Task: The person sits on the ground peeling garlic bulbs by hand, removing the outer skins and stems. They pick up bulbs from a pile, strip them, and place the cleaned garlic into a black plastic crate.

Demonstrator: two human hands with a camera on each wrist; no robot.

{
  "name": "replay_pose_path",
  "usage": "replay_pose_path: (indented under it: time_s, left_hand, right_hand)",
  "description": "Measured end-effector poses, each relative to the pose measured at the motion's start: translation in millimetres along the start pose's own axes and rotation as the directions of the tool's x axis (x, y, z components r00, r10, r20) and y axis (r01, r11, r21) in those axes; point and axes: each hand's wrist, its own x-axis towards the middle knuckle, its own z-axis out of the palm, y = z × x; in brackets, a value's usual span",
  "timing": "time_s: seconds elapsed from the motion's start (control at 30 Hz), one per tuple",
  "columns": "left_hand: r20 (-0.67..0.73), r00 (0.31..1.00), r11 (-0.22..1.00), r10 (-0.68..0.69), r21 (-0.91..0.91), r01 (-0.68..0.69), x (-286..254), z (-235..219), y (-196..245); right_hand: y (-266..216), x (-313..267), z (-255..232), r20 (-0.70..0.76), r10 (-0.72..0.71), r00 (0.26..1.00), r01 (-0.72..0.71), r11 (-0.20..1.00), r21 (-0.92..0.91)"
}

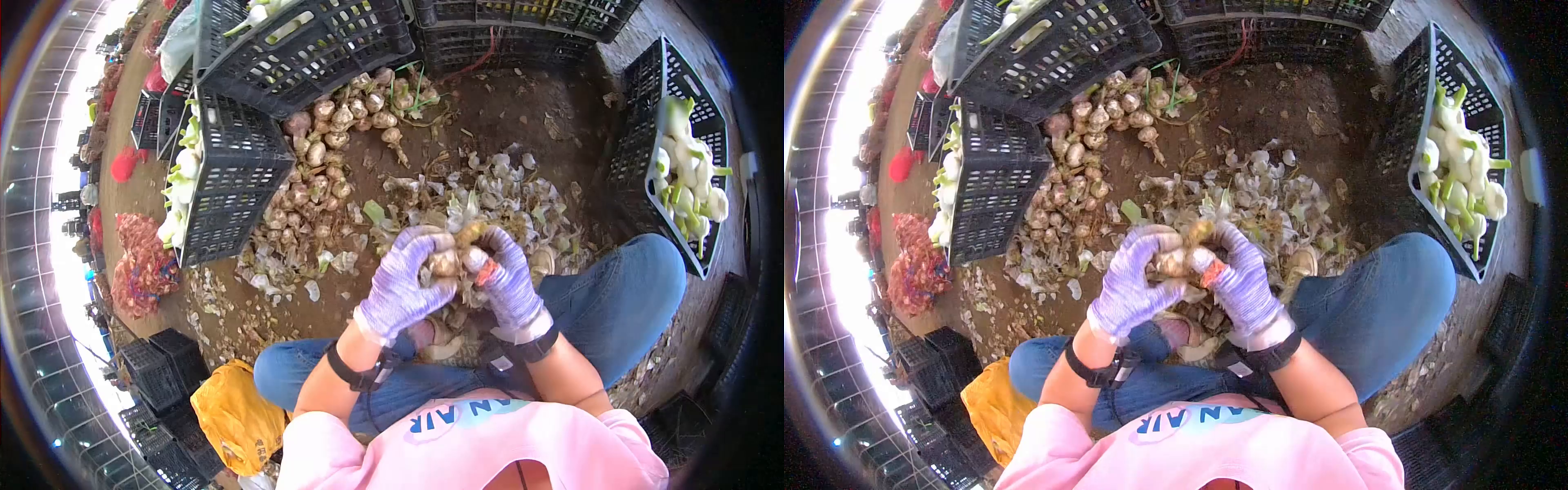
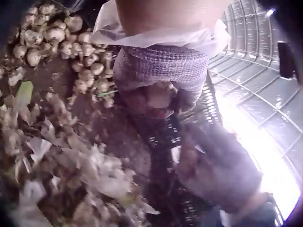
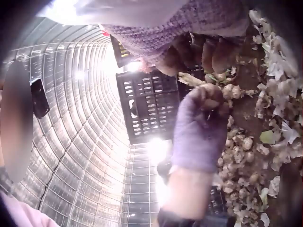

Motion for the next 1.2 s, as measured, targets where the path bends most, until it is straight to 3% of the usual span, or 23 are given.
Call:
replay_pose_path:
  time_s: [0.07, 0.1, 0.2, 0.23, 0.3, 0.37, 0.43, 0.53, 0.63, 0.7, 0.73, 0.77, 0.8, 0.83, 0.87, 0.9, 0.97, 1.0, 1.03, 1.1, 1.13, 1.17, 1.2]
  left_hand:
    - [0.008, 0.990, 0.987, 0.142, 0.069, -0.142, -15, 3, 10]
    - [0.004, 0.989, 0.986, 0.146, 0.076, -0.146, -23, 6, 14]
    - [-0.119, 0.993, 1.000, -0.003, -0.002, 0.003, -42, 14, 27]
    - [-0.124, 0.992, 1.000, 0.006, 0.005, -0.006, -46, 16, 30]
    - [-0.183, 0.980, 0.995, -0.082, -0.068, 0.070, -52, 21, 34]
    - [-0.171, 0.984, 0.998, -0.045, 0.024, 0.050, -53, 22, 48]
    - [-0.153, 0.988, 0.993, -0.012, 0.117, 0.030, -55, 23, 54]
    - [-0.163, 0.986, 0.992, 0.040, 0.123, -0.020, -59, 24, 50]
    - [-0.170, 0.985, 1.000, 0.007, -0.003, -0.007, -61, 26, 42]
    - [-0.192, 0.957, 0.837, -0.220, -0.540, 0.084, -61, 31, 38]
    - [-0.138, 0.954, 0.721, -0.267, -0.685, 0.103, -60, 31, 32]
    - [-0.137, 0.953, 0.721, -0.269, -0.685, 0.105, -57, 31, 31]
    - [-0.038, 0.945, 0.527, -0.325, -0.837, 0.148, -55, 31, 31]
    - [0.072, 0.931, 0.298, -0.357, -0.936, 0.187, -54, 31, 31]
    - [0.152, 0.906, 0.221, -0.396, -0.942, 0.254, -56, 31, 29]
    - [0.151, 0.904, 0.219, -0.399, -0.942, 0.254, -55, 30, 26]
    - [0.282, 0.812, 0.107, -0.511, -0.917, 0.385, -53, 28, 16]
    - [0.232, 0.854, 0.238, -0.466, -0.897, 0.373, -53, 29, 13]
    - [0.233, 0.854, 0.237, -0.465, -0.897, 0.374, -53, 33, 13]
    - [-0.072, 0.910, 0.611, -0.408, -0.762, 0.214, -53, 41, 22]
    - [-0.096, 0.922, 0.717, -0.376, -0.660, 0.224, -55, 39, 24]
    - [-0.097, 0.921, 0.716, -0.376, -0.661, 0.223, -56, 40, 24]
    - [-0.203, 0.948, 0.882, -0.245, -0.452, 0.131, -56, 42, 22]
  right_hand:
    - [-9, -10, -1, 0.084, 0.115, 0.990, -0.127, 0.981, 0.145]
    - [-9, -16, -2, 0.092, 0.110, 0.990, -0.123, 0.982, 0.146]
    - [-20, -27, -1, 0.217, 0.235, 0.947, -0.296, 0.901, 0.317]
    - [-17, -29, -3, 0.224, 0.226, 0.948, -0.290, 0.904, 0.315]
    - [-13, -32, -7, 0.230, 0.029, 0.973, -0.046, 0.997, 0.068]
    - [-12, -40, -4, 0.171, 0.002, 0.985, -0.016, 0.996, 0.085]
    - [-11, -40, -7, 0.174, -0.031, 0.984, 0.037, 0.999, -0.029]
    - [-27, -42, -7, 0.187, 0.084, 0.979, -0.093, 0.995, 0.037]
    - [-39, -43, -10, 0.228, 0.204, 0.952, -0.212, 0.977, 0.013]
    - [-37, -42, -16, 0.250, 0.261, 0.932, -0.263, 0.965, -0.026]
    - [-31, -39, -21, 0.273, 0.273, 0.923, -0.268, 0.962, -0.056]
    - [-29, -37, -22, 0.294, 0.284, 0.913, -0.270, 0.959, -0.088]
    - [-31, -37, -21, 0.293, 0.285, 0.913, -0.272, 0.958, -0.086]
    - [-35, -39, -18, 0.321, 0.206, 0.924, -0.178, 0.977, -0.115]
    - [-37, -39, -16, 0.353, 0.128, 0.927, -0.083, 0.986, -0.142]
    - [-37, -39, -16, 0.354, 0.131, 0.926, -0.085, 0.986, -0.143]
    - [-34, -37, -19, 0.330, 0.204, 0.922, -0.161, 0.975, -0.153]
    - [-30, -36, -19, 0.329, 0.204, 0.922, -0.161, 0.975, -0.153]
    - [-25, -35, -19, 0.280, 0.232, 0.931, -0.202, 0.970, -0.133]
    - [-21, -37, -17, 0.234, 0.266, 0.935, -0.245, 0.963, -0.113]
    - [-19, -38, -12, 0.281, 0.193, 0.940, -0.195, 0.981, -0.018]
    - [-19, -39, -9, 0.320, 0.116, 0.940, -0.148, 0.986, 0.079]
    - [-28, -40, -5, 0.365, 0.138, 0.921, -0.177, 0.981, 0.075]
